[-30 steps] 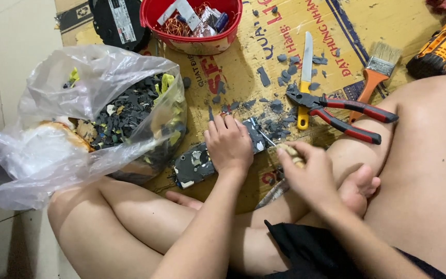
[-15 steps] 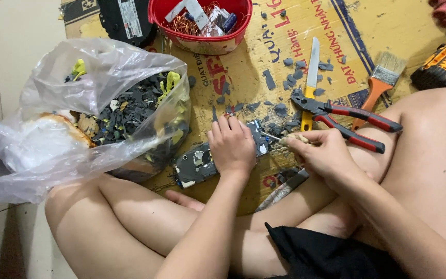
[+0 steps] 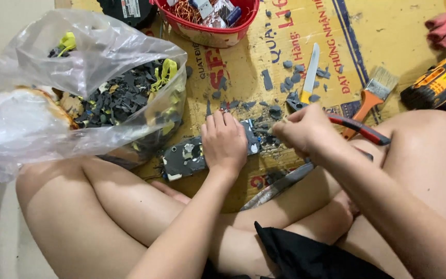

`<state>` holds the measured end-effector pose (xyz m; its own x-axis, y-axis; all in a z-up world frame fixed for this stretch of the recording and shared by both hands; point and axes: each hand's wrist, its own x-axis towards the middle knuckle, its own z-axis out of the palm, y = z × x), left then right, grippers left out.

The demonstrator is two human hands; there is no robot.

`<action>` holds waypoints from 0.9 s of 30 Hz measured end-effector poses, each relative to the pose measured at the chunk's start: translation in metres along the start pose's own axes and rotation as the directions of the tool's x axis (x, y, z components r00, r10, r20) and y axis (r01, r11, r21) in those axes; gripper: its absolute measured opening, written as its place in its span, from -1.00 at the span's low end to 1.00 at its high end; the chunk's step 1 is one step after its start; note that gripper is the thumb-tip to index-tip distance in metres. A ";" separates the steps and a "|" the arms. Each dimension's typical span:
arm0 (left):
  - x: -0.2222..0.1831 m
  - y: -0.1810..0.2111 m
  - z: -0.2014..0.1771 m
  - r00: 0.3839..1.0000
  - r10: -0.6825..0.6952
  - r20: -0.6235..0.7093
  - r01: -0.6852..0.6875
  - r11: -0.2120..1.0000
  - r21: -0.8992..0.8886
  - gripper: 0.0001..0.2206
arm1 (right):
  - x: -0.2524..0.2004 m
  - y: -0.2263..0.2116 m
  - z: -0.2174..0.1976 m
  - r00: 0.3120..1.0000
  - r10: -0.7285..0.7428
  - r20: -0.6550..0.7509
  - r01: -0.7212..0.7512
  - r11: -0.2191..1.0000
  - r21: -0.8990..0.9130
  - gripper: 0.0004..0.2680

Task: Scraping and cleaning material off an electronic component casing using a small tool and pliers.

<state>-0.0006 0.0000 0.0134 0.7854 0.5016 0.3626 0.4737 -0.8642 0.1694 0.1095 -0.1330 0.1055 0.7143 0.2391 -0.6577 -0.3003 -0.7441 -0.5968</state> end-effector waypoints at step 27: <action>0.003 -0.001 0.002 0.998 0.006 -0.061 -0.008 0.999 -0.038 -0.89 | -0.020 -0.032 0.003 0.994 -0.101 -0.033 0.086 0.946 -0.313 -0.75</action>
<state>0.0020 0.0028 0.0126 0.7625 0.4932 0.4187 0.4519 -0.8692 0.2009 0.1031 -0.1121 0.1358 0.7615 0.2928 -0.5783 -0.0249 -0.8783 -0.4774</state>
